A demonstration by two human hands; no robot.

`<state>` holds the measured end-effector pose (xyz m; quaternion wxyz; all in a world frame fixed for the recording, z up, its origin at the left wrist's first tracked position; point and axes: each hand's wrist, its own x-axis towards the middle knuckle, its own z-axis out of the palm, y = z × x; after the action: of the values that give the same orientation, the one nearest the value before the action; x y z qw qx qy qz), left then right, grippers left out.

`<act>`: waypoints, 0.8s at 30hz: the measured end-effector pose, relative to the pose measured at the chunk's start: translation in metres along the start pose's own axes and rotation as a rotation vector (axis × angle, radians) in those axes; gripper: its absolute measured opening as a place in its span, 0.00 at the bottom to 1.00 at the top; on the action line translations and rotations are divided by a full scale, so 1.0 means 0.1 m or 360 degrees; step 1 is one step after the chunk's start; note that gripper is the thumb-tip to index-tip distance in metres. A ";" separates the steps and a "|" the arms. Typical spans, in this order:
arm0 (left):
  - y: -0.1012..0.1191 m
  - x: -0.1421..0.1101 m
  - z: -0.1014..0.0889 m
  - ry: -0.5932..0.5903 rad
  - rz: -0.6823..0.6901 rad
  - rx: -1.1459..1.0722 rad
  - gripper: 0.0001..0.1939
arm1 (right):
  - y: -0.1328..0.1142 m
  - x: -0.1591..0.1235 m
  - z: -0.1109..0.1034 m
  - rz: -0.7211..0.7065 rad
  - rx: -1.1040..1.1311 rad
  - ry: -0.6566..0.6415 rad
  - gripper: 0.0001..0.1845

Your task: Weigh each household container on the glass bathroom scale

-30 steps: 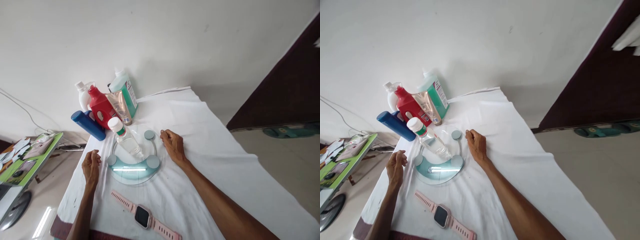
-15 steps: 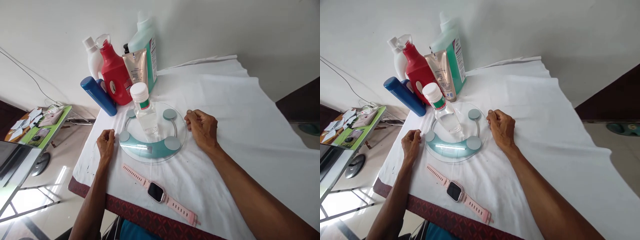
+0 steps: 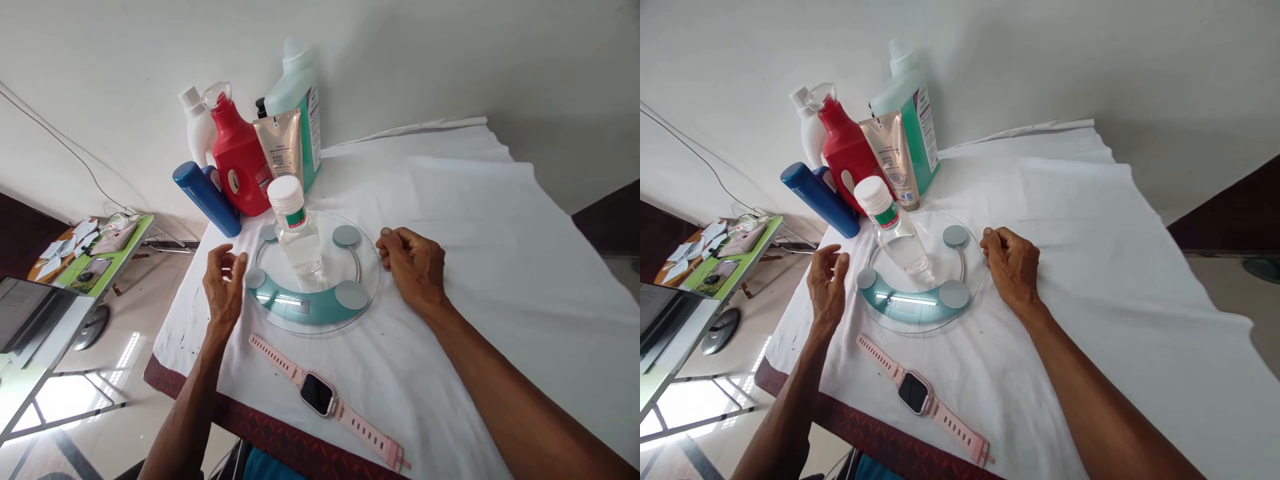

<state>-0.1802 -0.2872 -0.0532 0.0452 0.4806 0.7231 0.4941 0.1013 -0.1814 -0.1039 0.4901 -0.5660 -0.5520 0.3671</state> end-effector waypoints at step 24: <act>0.18 0.46 -0.08 0.0424 -0.0027 -0.0052 0.28 | -0.03 0.00 -0.02 0.0001 0.0026 -0.0039 0.23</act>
<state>-0.1974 -0.2580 -0.0169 -0.0392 0.4039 0.7185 0.5648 0.1028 -0.1821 -0.1002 0.4878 -0.5575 -0.5548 0.3787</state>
